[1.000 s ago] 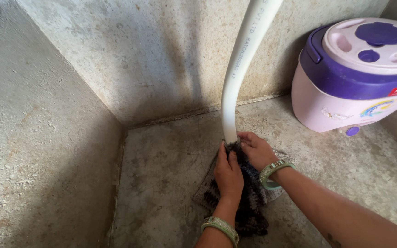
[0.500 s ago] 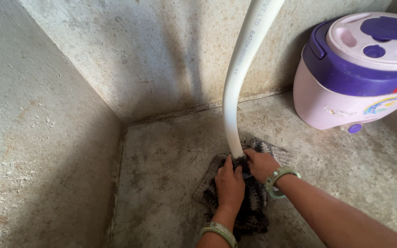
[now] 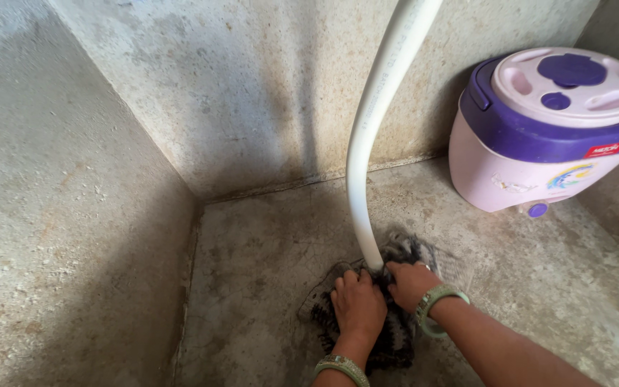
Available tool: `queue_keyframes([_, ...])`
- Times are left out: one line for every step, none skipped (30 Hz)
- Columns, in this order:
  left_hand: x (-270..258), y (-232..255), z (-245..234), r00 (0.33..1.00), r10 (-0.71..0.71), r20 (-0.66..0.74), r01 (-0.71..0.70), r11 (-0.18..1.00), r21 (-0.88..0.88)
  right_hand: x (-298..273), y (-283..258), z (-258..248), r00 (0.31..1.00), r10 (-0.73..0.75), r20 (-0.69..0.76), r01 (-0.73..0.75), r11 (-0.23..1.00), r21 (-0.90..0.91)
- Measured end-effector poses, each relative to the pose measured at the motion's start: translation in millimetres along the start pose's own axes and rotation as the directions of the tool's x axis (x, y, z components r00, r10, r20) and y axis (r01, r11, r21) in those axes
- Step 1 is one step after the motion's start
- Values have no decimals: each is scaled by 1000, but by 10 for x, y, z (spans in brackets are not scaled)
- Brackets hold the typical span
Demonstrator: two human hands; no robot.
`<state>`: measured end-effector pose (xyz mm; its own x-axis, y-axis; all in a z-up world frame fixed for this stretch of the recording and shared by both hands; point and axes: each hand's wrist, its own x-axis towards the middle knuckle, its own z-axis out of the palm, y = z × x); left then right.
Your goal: The person wipes a drainage pipe and the adjacent wall with a cloth by hand, focusing on the joints and surface areas around a sink.
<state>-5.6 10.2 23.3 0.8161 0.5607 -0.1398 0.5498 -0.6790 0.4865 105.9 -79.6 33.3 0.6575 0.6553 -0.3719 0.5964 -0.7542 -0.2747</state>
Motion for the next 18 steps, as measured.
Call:
queue_keyframes([-16, 11, -37, 999, -9, 54, 8, 1000, 15, -32, -8, 23, 999, 18, 48, -15, 999, -44])
queue_keyframes([-44, 19, -66, 998, 11, 59, -13, 999, 40, -67, -22, 57, 995, 37, 95, -29, 996, -88])
queue_keyframes([-85, 22, -88, 997, 30, 65, -34, 997, 65, -101, -29, 85, 988, 59, 140, -40, 990, -133])
queue_keyframes([-123, 23, -110, 996, 47, 70, -53, 994, 90, -137, -26, 103, 987, 50, 155, -27, 989, -149])
queue_keyframes([-160, 29, -126, 993, 44, 109, -54, 995, 89, -176, -15, 115, 984, 42, 171, -13, 986, -164])
queue_keyframes([-199, 31, -139, 988, 41, 146, -54, 995, 88, -205, -8, 126, 982, 33, 186, 1, 984, -179])
queue_keyframes([-231, 31, -151, 982, 38, 183, -54, 995, 87, -225, -6, 137, 982, 29, 187, 4, 985, -174])
queue_keyframes([-262, 30, -158, 983, 54, 173, -69, 994, 82, -243, 3, 147, 982, 27, 188, 5, 986, -169])
queue_keyframes([-297, 23, -159, 984, 70, 164, -84, 993, 78, -256, 16, 158, 982, 25, 190, 6, 986, -164])
queue_keyframes([-334, 10, -158, 984, 87, 155, -99, 992, 75, -261, 29, 169, 982, 12, 191, 19, 988, -155])
queue_keyframes([-370, -6, -153, 983, 119, 140, -130, 989, 66, -258, 45, 178, 982, -2, 191, 31, 989, -147])
queue_keyframes([-407, -27, -149, 980, 151, 126, -160, 985, 59, -261, 61, 194, 981, -17, 192, 44, 990, -137])
queue_keyframes([-438, -48, -145, 977, 183, 111, -190, 980, 52, -277, 87, 215, 986, -29, 167, 50, 991, -122])
queue_keyframes([-477, -78, -141, 971, 190, 147, -197, 980, 31, -309, 122, 237, 989, -39, 141, 55, 993, -107])
queue_keyframes([-523, -122, -138, 963, 198, 182, -203, 979, 10, -333, 145, 256, 992, -49, 116, 60, 994, -92])
queue_keyframes([-554, -144, -121, 954, 209, 217, -211, 977, -13, -361, 175, 262, 991, -51, 123, 56, 998, -38])
queue_keyframes([-579, -156, -90, 955, 208, 210, -209, 978, -16, -400, 207, 262, 990, -54, 131, 52, 999, 16])
queue_keyframes([-609, -176, -49, 957, 207, 205, -207, 978, -18, -445, 229, 265, 989, -56, 138, 47, 996, 71])
